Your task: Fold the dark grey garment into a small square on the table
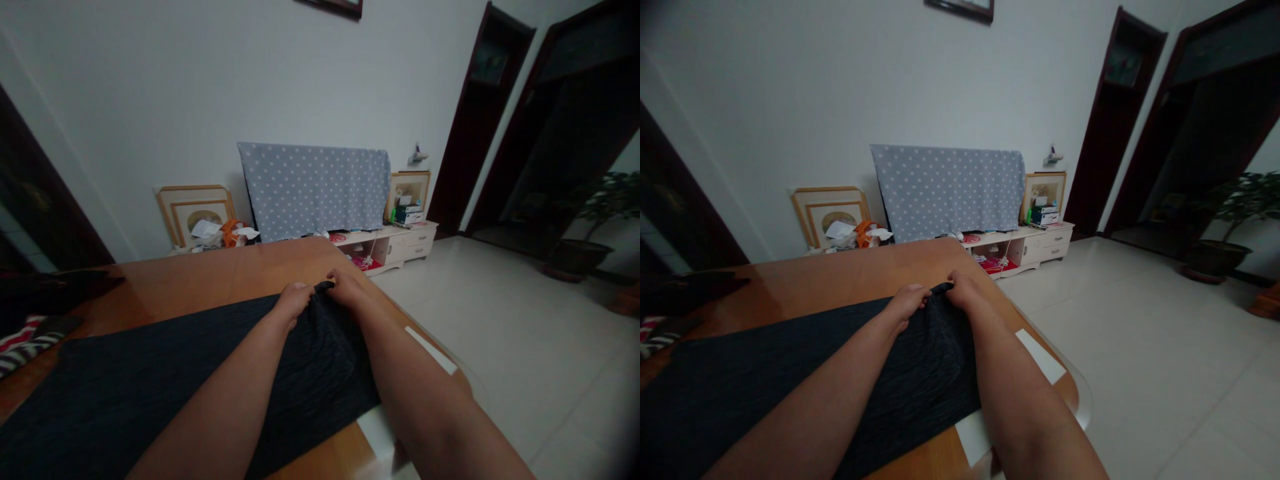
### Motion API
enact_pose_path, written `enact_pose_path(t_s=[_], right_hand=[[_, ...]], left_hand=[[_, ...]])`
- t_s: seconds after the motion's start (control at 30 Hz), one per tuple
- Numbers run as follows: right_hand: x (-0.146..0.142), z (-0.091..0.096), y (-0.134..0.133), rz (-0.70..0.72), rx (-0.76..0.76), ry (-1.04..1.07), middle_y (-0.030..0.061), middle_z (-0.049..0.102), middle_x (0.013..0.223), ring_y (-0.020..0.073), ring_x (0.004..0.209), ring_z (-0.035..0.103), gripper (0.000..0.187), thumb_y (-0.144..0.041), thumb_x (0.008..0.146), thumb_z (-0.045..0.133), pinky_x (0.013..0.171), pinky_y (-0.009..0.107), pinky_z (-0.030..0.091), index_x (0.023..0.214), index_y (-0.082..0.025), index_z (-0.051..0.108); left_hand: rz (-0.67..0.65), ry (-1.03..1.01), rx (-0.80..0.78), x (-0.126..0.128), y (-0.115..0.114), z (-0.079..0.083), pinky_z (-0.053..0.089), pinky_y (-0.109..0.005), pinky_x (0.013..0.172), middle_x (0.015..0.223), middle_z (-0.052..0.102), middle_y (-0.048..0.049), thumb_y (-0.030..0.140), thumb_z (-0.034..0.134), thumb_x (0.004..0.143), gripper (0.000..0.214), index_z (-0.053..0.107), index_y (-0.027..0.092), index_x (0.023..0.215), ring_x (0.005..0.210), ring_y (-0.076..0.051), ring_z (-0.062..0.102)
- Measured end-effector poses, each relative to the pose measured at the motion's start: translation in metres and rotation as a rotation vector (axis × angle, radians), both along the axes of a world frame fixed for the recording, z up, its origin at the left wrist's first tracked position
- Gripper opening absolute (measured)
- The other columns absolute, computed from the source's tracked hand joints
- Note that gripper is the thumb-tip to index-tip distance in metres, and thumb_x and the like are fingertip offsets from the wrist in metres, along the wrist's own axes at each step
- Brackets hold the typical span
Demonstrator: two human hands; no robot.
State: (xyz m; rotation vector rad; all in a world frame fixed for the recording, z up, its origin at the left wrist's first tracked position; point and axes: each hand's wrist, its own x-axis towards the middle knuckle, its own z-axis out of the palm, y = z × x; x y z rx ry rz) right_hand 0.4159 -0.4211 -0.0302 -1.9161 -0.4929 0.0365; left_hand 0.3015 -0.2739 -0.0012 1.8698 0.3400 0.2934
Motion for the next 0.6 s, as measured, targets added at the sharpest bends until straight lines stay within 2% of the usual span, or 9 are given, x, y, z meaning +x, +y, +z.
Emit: enact_pose_path(t_s=[0.13,0.23,0.37,0.6], right_hand=[[0.0005,-0.0017,0.0019,0.015,-0.116,-0.138,0.0007,0.069,0.081,0.0197,0.084,0.06,0.02,-0.016,0.069,0.077,0.075,0.026,0.043,0.085,-0.025,0.07],[0.003,-0.0013,0.0028,0.036,-0.13,-0.15,0.0004,0.07,0.082,0.0183,0.081,0.061,0.013,-0.018,0.074,0.075,0.075,0.027,0.044,0.085,-0.025,0.073],[0.004,-0.001,0.0025,0.051,-0.115,-0.139,-0.0004,0.071,0.084,0.0182,0.082,0.064,0.025,-0.014,0.074,0.075,0.075,0.026,0.047,0.095,-0.026,0.074],[-0.0008,-0.0027,-0.0033,0.1,-0.096,-0.055,-0.004,0.065,0.068,0.0155,0.064,0.06,0.037,-0.011,0.07,0.074,0.06,0.024,0.045,0.103,-0.025,0.068]], left_hand=[[-0.016,-0.013,-0.023,-0.0002,0.0015,0.0004,0.035,-0.025,0.056,0.055,0.05,0.003,0.022,0.059,0.072,0.018,0.051,0.019,0.056,0.055,-0.012,0.047],[-0.024,-0.017,-0.033,0.0008,0.0028,-0.0008,0.034,-0.025,0.056,0.055,0.049,0.0033,0.02,0.057,0.072,0.017,0.051,0.019,0.056,0.055,-0.012,0.046],[-0.037,-0.021,-0.04,0.0021,0.0052,-0.0029,0.034,-0.025,0.055,0.055,0.049,0.003,0.023,0.059,0.073,0.02,0.051,0.019,0.055,0.055,-0.012,0.046],[-0.029,0.005,-0.052,0.0015,0.0091,-0.0007,0.035,-0.025,0.056,0.059,0.052,0.0015,0.025,0.06,0.076,0.02,0.051,0.019,0.059,0.057,-0.012,0.047]])
